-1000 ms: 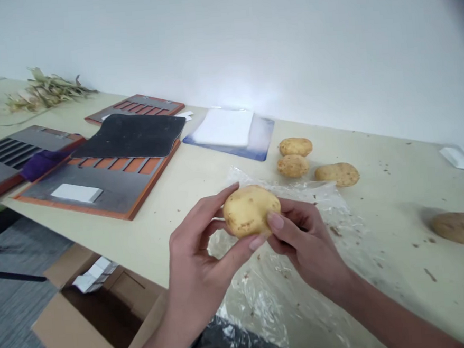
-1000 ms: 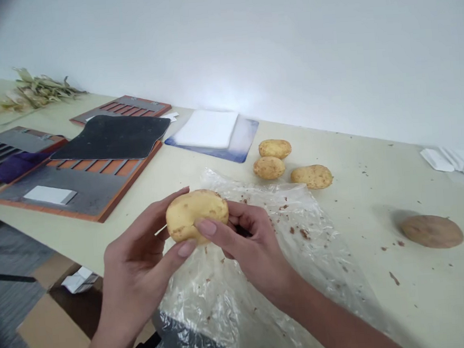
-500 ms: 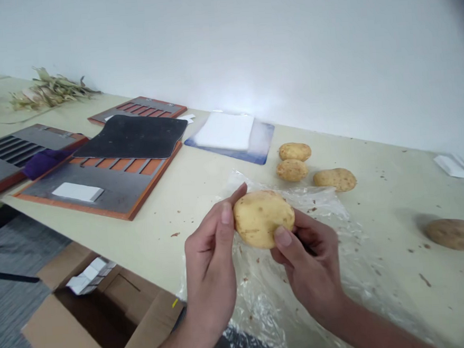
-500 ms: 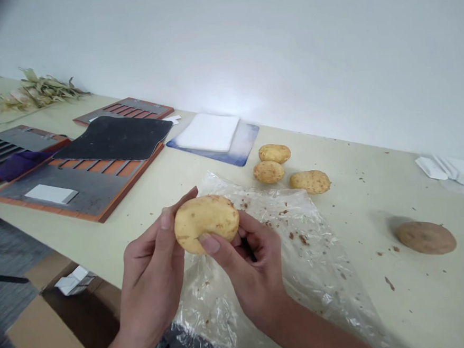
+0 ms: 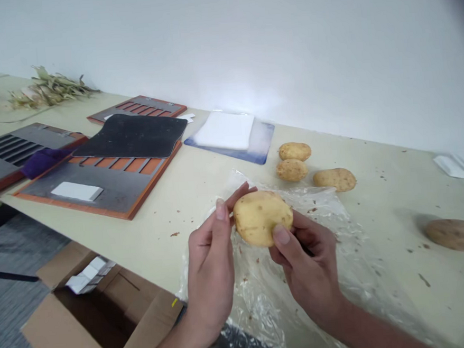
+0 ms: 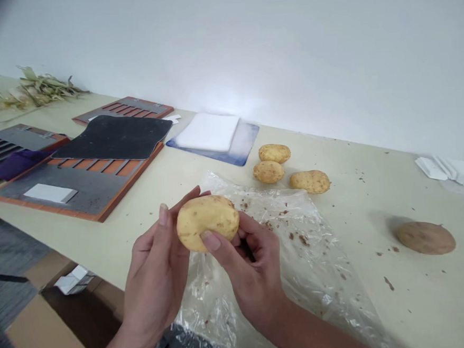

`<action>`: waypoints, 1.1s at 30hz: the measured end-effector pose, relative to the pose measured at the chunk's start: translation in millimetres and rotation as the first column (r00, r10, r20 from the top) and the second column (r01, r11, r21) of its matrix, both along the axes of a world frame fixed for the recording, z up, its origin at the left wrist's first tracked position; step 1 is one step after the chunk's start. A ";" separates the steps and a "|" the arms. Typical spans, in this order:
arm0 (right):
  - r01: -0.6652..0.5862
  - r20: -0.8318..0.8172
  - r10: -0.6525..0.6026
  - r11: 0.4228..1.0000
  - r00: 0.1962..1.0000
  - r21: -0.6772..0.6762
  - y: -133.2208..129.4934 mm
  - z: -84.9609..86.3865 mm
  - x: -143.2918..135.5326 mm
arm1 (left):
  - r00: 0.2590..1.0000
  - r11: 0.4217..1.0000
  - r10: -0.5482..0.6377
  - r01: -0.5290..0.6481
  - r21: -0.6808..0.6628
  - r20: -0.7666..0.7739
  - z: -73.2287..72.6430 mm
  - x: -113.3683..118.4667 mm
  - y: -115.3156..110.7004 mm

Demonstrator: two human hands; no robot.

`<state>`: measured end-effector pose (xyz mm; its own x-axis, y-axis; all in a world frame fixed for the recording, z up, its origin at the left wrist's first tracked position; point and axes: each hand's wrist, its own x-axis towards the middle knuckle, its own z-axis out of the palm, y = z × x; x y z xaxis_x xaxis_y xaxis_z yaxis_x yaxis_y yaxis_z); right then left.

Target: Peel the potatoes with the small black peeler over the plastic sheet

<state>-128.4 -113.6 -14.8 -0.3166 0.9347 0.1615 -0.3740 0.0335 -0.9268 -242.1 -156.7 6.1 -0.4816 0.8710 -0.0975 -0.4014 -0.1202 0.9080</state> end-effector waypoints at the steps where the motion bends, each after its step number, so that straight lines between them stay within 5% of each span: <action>1: 0.001 -0.001 -0.001 1.000 1.000 -0.011 0.6 -0.3 -0.1 | 1.000 1.000 -0.009 0.009 0.006 0.023 -0.1 -1.1 0.5; 4: -0.001 -0.009 0.001 0.999 1.000 -0.049 3.3 -0.6 -0.8 | 0.995 0.994 -0.086 0.082 0.077 0.048 -2.4 -5.2 1.1; 9: -0.063 0.018 0.065 0.993 0.998 -0.098 5.2 1.9 -4.1 | 0.943 0.936 -0.306 0.323 0.142 -0.129 -9.0 -12.5 5.1; 13: -0.156 0.115 0.165 0.984 0.979 -0.088 12.1 4.6 1.3 | 0.925 0.952 -0.272 0.299 0.064 -0.266 -1.8 -25.5 8.2; 17: -0.086 0.265 0.075 0.996 0.961 0.029 29.5 15.2 32.9 | 0.863 0.960 -0.272 0.276 -0.053 -0.426 16.5 -52.8 20.0; 19: 0.007 0.364 -0.042 0.995 0.930 0.096 35.7 21.5 57.7 | 0.738 0.952 -0.297 0.277 -0.129 -0.605 25.3 -68.1 41.2; 21: 0.079 0.511 -0.174 0.976 0.842 0.201 36.6 23.9 83.1 | 0.463 0.965 -0.234 0.219 -0.146 -0.855 30.3 -78.3 75.3; 25: 0.054 0.759 -0.303 0.941 0.577 0.334 24.4 13.2 124.4 | 0.181 0.945 -0.241 0.268 -0.188 -0.953 24.0 -71.5 156.4; 29: 0.082 0.787 -0.263 0.961 0.558 0.263 2.1 -3.1 159.1 | -0.056 0.891 -0.282 0.356 -0.283 -0.958 5.8 -48.3 205.8; 33: 0.192 0.750 -0.156 0.981 0.642 0.040 -16.8 -11.0 196.4 | -0.149 0.883 -0.272 0.354 -0.308 -0.951 -5.5 -42.1 221.4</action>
